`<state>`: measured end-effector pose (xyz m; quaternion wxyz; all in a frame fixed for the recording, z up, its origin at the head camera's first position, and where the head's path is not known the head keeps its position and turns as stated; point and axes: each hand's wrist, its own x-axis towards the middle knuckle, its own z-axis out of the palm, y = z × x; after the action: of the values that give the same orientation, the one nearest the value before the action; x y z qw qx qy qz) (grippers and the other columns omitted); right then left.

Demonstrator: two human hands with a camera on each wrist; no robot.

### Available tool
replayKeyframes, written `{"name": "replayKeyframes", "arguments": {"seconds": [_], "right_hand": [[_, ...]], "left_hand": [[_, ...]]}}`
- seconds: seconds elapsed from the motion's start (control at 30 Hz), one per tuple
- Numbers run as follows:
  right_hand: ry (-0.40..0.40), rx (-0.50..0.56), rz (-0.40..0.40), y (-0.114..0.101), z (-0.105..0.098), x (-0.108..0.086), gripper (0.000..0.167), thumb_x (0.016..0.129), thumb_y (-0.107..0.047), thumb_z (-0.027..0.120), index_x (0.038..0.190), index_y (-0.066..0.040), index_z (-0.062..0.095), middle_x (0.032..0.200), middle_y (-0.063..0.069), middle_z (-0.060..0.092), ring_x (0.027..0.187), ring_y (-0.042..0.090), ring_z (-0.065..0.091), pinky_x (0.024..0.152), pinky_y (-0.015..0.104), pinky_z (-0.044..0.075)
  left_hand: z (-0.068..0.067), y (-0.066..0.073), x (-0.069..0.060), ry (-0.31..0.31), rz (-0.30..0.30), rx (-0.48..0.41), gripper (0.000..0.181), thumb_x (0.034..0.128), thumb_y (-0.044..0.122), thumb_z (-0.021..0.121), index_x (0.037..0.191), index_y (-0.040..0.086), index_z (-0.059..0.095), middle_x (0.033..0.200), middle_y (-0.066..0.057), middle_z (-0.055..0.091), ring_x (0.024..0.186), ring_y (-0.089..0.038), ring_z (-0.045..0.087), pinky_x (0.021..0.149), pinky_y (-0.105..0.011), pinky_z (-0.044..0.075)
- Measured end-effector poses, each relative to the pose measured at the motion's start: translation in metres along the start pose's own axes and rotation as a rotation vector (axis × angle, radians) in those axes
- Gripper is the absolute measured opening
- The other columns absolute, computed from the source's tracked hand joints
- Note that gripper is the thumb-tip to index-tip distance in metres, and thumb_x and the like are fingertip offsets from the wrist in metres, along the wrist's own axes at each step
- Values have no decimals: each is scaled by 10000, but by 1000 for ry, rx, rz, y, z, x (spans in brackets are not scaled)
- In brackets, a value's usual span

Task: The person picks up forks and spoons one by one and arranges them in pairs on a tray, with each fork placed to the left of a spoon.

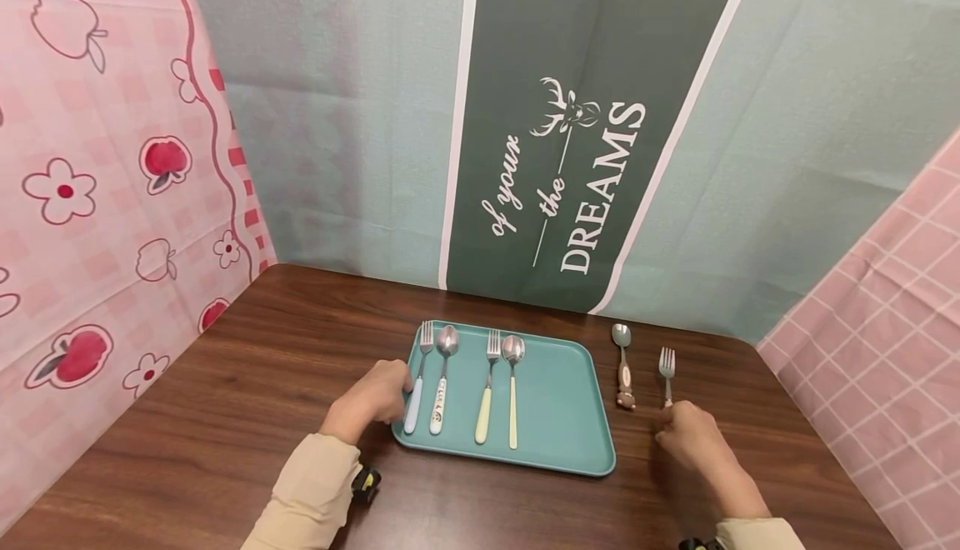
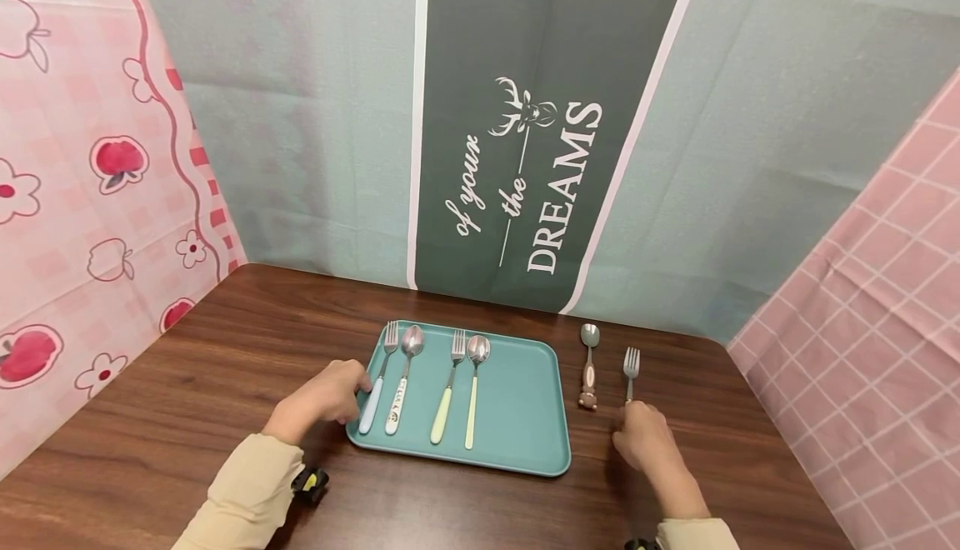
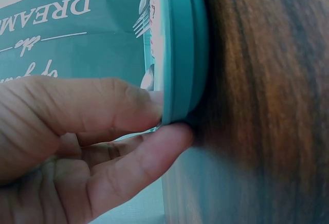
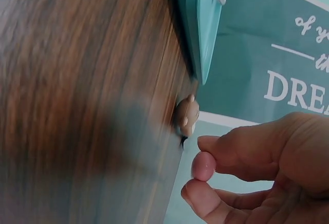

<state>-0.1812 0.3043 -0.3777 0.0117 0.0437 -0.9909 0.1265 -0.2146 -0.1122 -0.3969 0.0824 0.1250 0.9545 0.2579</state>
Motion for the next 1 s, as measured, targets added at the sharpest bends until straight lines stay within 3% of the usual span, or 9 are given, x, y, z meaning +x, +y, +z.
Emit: {"name": "replayKeyframes", "arguments": {"seconds": [0.2,0.4,0.57,0.8,1.0], "right_hand": [[5,-2,-24,-12,5,-1,69,720,19,636,766,-29,653,618,5,426,626,192,416,543,334,353],[17,-8,-88,-26,12,0,177,720,32,635,635,-81,527,560,-16,366,587,166,378,519,315,313],[-4,44,-70,-35,16,0,75,727,28,644,744,-40,618,593,-11,403,607,166,406,530,317,343],[5,65,-81,-43,18,0,121,715,24,666,835,7,675,611,-22,440,653,181,451,589,346,392],[30,76,-123,-46,21,0,100,697,42,654,781,-14,654,591,-42,423,658,178,441,597,345,384]], "left_hand": [[1,0,0,-1,-2,-10,309,553,-199,562,516,79,433,489,-32,426,437,-132,407,378,-213,323],[1,0,0,-7,-3,-15,269,565,-201,571,542,57,497,514,-49,455,441,-133,414,382,-213,329],[0,-1,0,-1,6,-12,327,556,-201,552,510,86,403,473,-20,399,424,-121,391,378,-206,313],[1,-1,1,-1,8,-14,322,558,-196,541,522,92,402,476,-22,427,409,-112,407,378,-202,320],[2,-1,1,-5,0,-23,296,567,-194,549,542,82,446,506,-43,475,402,-108,429,376,-204,337]]}}
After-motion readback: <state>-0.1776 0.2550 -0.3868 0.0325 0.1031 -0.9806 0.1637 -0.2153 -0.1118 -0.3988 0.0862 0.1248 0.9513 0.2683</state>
